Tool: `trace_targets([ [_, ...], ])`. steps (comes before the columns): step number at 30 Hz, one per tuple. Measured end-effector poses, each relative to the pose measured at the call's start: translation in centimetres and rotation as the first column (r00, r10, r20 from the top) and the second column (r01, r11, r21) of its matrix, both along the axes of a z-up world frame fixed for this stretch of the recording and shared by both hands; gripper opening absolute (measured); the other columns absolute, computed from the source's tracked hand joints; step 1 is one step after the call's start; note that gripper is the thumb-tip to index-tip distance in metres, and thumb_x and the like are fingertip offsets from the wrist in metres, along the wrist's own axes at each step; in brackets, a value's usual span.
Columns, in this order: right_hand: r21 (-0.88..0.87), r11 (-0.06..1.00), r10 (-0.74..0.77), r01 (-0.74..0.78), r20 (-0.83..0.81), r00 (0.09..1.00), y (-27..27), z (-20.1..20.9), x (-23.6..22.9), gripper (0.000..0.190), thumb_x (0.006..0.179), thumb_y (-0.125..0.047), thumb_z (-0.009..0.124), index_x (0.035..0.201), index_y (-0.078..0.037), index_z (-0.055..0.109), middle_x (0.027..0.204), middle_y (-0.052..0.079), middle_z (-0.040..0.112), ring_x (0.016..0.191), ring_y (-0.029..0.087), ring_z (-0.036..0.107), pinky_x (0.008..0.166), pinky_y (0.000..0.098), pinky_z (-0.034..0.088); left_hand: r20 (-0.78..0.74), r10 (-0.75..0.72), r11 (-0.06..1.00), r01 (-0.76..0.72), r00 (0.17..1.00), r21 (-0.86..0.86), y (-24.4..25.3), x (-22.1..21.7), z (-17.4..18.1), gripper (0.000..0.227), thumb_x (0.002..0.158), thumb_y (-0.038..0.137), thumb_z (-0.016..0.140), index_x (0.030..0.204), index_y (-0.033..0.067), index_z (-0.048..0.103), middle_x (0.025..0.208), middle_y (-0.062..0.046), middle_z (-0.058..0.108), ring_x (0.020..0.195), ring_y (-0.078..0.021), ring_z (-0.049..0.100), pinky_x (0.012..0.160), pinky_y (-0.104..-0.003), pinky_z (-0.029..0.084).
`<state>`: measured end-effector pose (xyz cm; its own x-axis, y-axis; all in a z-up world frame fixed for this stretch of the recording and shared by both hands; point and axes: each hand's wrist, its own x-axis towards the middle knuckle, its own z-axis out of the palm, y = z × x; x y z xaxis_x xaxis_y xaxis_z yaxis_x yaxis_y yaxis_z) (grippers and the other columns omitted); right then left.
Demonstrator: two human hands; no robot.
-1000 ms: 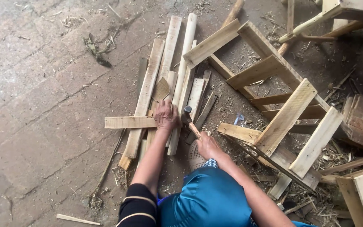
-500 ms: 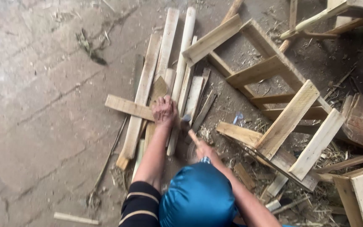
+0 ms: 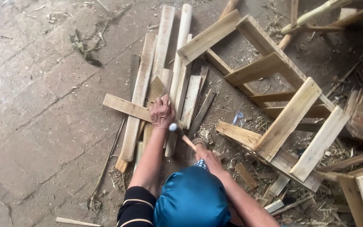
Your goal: Assembling a small wooden chair by positioning slats and hammering nails into the frame.
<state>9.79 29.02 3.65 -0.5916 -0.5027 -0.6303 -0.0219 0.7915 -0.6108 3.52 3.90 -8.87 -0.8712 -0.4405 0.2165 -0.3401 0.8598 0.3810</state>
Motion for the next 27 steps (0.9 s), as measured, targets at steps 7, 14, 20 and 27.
trace_targets([
  [7,0.031,0.9,-0.402,0.435,0.442,0.802,8.5,9.6,2.3,0.013,0.095,-0.016,0.06,0.106,-0.01,0.063,0.077,0.0,0.055,0.066,0.013,0.051,0.058,0.0304,0.045,0.212,0.165,0.984,-0.176,0.963,0.034,-2.1,-1.5,-0.7,0.028,0.096,0.028,0.064,0.123,0.0203,0.063,0.107,-0.013,0.061,0.089,-0.0367,0.065,0.074,-0.052,0.051],
  [14,-0.029,0.764,-0.53,0.645,0.542,0.652,5.8,10.0,1.8,0.008,0.097,-0.018,0.058,0.101,-0.011,0.058,0.069,-0.005,0.05,0.049,0.006,0.044,0.04,0.0235,0.035,0.232,0.169,0.946,-0.224,0.958,0.236,-2.4,-2.8,2.3,0.024,0.102,0.031,0.061,0.124,0.0226,0.063,0.116,-0.012,0.062,0.098,-0.0366,0.066,0.08,-0.05,0.053],
  [20,-0.062,0.784,-0.515,0.618,0.491,0.703,5.1,12.9,1.2,0.008,0.098,-0.015,0.055,0.099,-0.008,0.058,0.069,-0.005,0.049,0.051,0.007,0.044,0.042,0.0247,0.036,-0.237,-0.126,0.857,0.226,0.963,0.462,1.9,2.3,10.7,0.039,0.102,0.015,0.061,0.14,0.0042,0.056,0.13,-0.015,0.062,0.11,-0.035,0.064,0.096,-0.045,0.052],
  [27,-0.165,0.897,-0.398,0.41,0.103,0.912,7.8,17.0,3.9,0.012,0.099,-0.017,0.059,0.103,-0.005,0.058,0.07,0.003,0.061,0.06,0.015,0.059,0.054,0.0357,0.05,-0.169,-0.374,0.745,0.404,0.912,0.531,7.8,6.3,11.9,0.022,0.087,0.012,0.075,0.108,0.007,0.072,0.106,-0.012,0.069,0.098,-0.0333,0.066,0.087,-0.042,0.054],
])
